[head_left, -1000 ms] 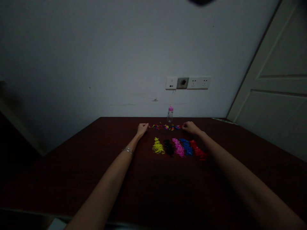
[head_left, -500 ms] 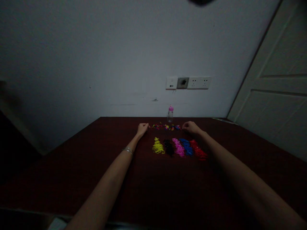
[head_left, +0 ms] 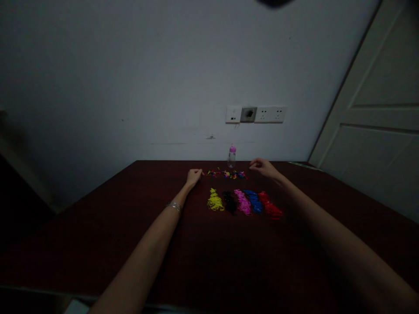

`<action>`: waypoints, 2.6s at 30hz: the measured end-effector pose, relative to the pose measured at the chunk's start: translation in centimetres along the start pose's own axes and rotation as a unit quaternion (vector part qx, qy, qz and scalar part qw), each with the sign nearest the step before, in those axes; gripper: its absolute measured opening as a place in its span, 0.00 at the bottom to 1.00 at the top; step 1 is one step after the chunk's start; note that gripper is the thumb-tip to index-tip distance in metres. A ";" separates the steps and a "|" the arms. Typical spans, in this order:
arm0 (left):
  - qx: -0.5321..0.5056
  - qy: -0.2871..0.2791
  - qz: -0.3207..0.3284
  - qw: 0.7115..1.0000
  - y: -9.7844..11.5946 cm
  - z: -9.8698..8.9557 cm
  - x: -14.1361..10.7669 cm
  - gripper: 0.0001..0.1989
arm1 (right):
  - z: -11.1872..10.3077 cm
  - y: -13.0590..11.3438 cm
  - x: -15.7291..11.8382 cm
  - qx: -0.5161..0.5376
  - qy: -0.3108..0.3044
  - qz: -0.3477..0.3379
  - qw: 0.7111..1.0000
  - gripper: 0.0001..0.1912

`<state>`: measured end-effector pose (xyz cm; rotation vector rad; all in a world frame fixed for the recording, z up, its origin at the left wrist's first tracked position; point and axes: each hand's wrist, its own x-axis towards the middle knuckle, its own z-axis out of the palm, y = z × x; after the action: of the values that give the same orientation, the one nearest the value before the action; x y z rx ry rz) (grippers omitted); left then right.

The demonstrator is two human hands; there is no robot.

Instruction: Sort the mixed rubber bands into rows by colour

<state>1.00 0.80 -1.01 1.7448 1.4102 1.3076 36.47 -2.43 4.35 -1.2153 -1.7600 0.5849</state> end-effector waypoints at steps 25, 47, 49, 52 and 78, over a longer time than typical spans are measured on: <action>0.004 -0.002 -0.005 1.000 0.1 0.0 0.0 0.18 | 6.2 -7.5 -6.5 0.007 -0.079 -0.063 0.995 0.12; 0.050 -0.010 0.003 0.999 0.8 0.4 -0.2 0.09 | 3.8 -2.5 -5.9 -0.117 0.005 -0.033 0.993 0.12; 0.068 -0.016 0.006 0.998 1.0 0.4 -0.3 0.08 | 2.8 -1.0 -6.1 -0.124 0.035 -0.004 0.992 0.13; 0.096 -0.026 0.015 0.995 0.9 0.5 -0.3 0.08 | 1.7 0.9 -6.5 -0.136 0.064 0.037 0.988 0.14; 0.323 -0.076 -0.014 0.943 3.6 1.3 -1.7 0.14 | 4.1 -1.6 -7.8 -0.246 0.011 -0.171 0.954 0.12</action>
<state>3.72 -1.68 0.99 2.1583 1.8979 0.7009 33.08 -9.71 0.48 -1.1862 -2.1077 -0.0815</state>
